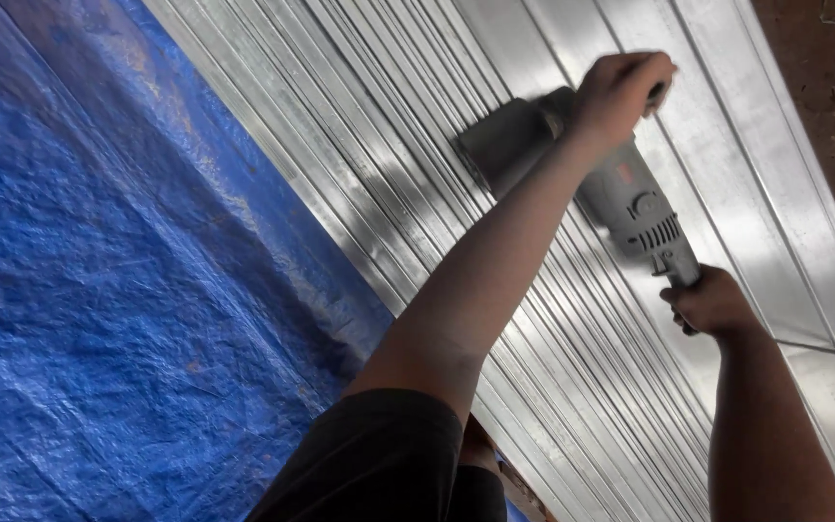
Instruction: Polishing the surface of long metal profiles using a power burnishing tool to achieve a uniform finish.
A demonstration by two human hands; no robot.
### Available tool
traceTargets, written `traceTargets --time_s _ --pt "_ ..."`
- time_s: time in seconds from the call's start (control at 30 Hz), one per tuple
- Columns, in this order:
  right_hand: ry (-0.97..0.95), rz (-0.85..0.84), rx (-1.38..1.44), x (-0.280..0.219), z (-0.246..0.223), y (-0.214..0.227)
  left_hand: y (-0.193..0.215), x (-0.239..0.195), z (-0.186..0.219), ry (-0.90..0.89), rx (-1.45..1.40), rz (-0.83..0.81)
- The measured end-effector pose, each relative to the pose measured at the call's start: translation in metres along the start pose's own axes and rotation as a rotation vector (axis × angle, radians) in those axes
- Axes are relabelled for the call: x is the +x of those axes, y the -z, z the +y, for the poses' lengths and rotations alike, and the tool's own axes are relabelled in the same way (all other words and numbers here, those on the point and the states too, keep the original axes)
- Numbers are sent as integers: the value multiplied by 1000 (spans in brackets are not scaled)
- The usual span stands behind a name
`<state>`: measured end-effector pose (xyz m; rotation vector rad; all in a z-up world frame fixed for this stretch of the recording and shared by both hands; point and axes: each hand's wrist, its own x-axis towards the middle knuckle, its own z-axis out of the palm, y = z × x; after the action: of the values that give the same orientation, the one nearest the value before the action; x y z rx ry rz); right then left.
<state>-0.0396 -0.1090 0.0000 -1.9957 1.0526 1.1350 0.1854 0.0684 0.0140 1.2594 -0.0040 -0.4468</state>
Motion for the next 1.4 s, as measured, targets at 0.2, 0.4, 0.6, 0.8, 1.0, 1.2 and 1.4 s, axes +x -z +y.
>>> traceTargets --time_s 0.2,0.4,0.6,0.8,1.0,1.2,1.4 --pt "40 -43 26 -20 -61 7 38 16 32 7 -42 102" --pt "54 -34 -11 -3 -23 -1 25 13 -17 18 -51 72" --pt "-2 -25 -61 -15 55 3 -29 -39 -24 71 46 18" --pt "-90 -7 62 -20 182 1 -101 -102 -56 210 91 -126" --pt "-159 35 109 -36 295 -11 -164 -161 -75 284 114 -231" --pt "-211 51 195 -53 336 -17 -190 -182 -82 309 128 -286" --pt "-196 28 183 -55 288 -22 -168 -163 -71 280 79 -258"
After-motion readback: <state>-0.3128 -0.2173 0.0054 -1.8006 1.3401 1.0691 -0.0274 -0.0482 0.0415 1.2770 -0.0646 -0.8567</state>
